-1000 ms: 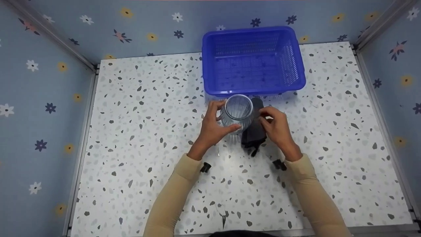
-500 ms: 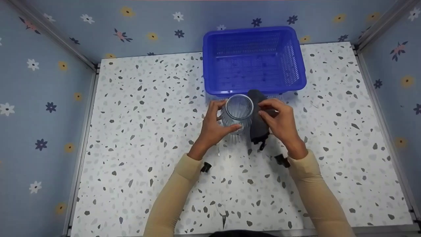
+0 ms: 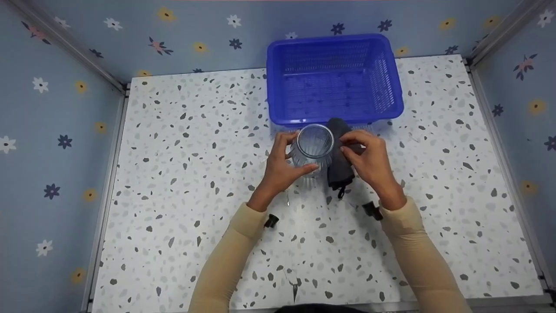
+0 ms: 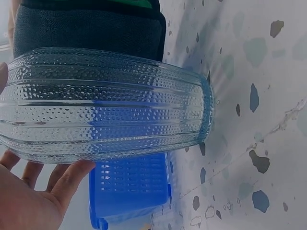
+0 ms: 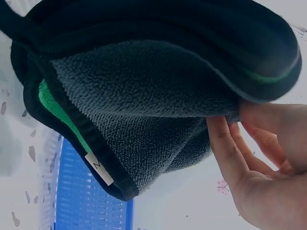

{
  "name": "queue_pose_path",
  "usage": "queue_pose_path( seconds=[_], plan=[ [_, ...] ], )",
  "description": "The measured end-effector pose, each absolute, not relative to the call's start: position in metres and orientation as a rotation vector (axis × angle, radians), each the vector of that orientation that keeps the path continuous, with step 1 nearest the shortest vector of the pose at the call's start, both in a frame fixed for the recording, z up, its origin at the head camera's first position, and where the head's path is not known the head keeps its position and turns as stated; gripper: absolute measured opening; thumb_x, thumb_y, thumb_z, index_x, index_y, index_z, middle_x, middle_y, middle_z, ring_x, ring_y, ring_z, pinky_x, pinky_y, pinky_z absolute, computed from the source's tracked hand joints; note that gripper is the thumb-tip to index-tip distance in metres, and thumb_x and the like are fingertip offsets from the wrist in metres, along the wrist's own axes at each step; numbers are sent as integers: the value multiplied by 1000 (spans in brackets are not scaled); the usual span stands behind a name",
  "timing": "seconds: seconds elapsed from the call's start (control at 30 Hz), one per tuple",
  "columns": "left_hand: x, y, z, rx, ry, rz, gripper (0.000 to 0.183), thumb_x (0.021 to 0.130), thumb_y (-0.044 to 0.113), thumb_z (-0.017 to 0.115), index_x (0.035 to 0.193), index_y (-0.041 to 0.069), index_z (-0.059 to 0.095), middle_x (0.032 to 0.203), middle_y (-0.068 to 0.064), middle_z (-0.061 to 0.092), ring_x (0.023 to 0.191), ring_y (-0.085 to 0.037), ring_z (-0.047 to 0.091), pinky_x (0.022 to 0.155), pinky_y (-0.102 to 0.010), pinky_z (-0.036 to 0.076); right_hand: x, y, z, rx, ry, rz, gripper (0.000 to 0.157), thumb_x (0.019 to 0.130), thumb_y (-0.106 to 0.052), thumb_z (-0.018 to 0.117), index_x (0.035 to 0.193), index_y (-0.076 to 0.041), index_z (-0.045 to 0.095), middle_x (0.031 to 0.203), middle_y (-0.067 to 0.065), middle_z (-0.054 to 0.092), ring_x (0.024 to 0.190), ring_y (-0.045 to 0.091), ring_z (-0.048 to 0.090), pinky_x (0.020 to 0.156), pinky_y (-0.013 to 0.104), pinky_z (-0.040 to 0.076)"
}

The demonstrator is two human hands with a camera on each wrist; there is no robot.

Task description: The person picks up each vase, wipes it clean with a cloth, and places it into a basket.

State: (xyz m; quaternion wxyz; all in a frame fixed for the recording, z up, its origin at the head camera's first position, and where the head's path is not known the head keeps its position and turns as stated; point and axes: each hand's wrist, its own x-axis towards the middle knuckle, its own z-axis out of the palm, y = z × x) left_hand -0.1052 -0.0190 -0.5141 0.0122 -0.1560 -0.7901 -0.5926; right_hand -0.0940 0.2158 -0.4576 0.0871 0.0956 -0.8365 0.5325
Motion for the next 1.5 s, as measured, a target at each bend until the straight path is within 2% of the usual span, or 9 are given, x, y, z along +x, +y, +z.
queue_pose_path(
  seconds=[0.1, 0.37, 0.63, 0.9, 1.17, 1.5],
  plan=[
    [-105, -19, -514, -480, -2461, -1853, 83, 76, 26, 98, 143, 7, 52, 148, -9, 49, 133, -25, 52, 96, -44, 57, -95, 214, -459, 284, -2483, 1574, 18, 88, 19, 73, 101, 7, 77, 99, 16, 74, 92, 13, 70, 77, 20, 60],
    [-106, -18, -514, -474, -2465, -1857, 84, 75, 27, 98, 142, 5, 52, 148, -10, 50, 133, -25, 52, 96, -44, 57, -94, 217, -467, 268, -2499, 1563, 17, 90, 19, 70, 100, 6, 76, 96, 16, 73, 94, 30, 72, 76, 17, 58],
    [-104, -19, -514, -473, -2473, -1845, 85, 77, 28, 97, 144, 4, 52, 147, -9, 50, 134, -26, 53, 97, -42, 57, -92, 219, -494, 215, -2509, 1608, 16, 91, 19, 67, 102, 9, 73, 100, 21, 72, 95, 33, 72, 69, 17, 55],
    [-103, -19, -514, -471, -2477, -1856, 85, 76, 28, 98, 143, 4, 52, 146, -11, 49, 133, -27, 54, 98, -41, 57, -91, 216, -522, 154, -2556, 1601, 16, 92, 19, 67, 103, 10, 72, 99, 23, 73, 95, 36, 72, 73, 15, 53],
    [-104, -20, -514, -451, -2485, -1838, 87, 74, 29, 99, 142, 3, 52, 147, -11, 50, 134, -27, 53, 98, -38, 57, -97, 213, -539, 183, -2620, 1548, 15, 90, 19, 67, 99, 9, 72, 94, 22, 74, 85, 34, 70, 72, 20, 48],
    [-103, -19, -515, -449, -2501, -1842, 85, 77, 31, 97, 145, 6, 52, 146, -9, 49, 136, -26, 52, 100, -41, 56, -100, 213, -548, 140, -2712, 1497, 14, 90, 17, 68, 100, 10, 73, 94, 24, 75, 85, 35, 71, 74, 26, 53]
  ],
)
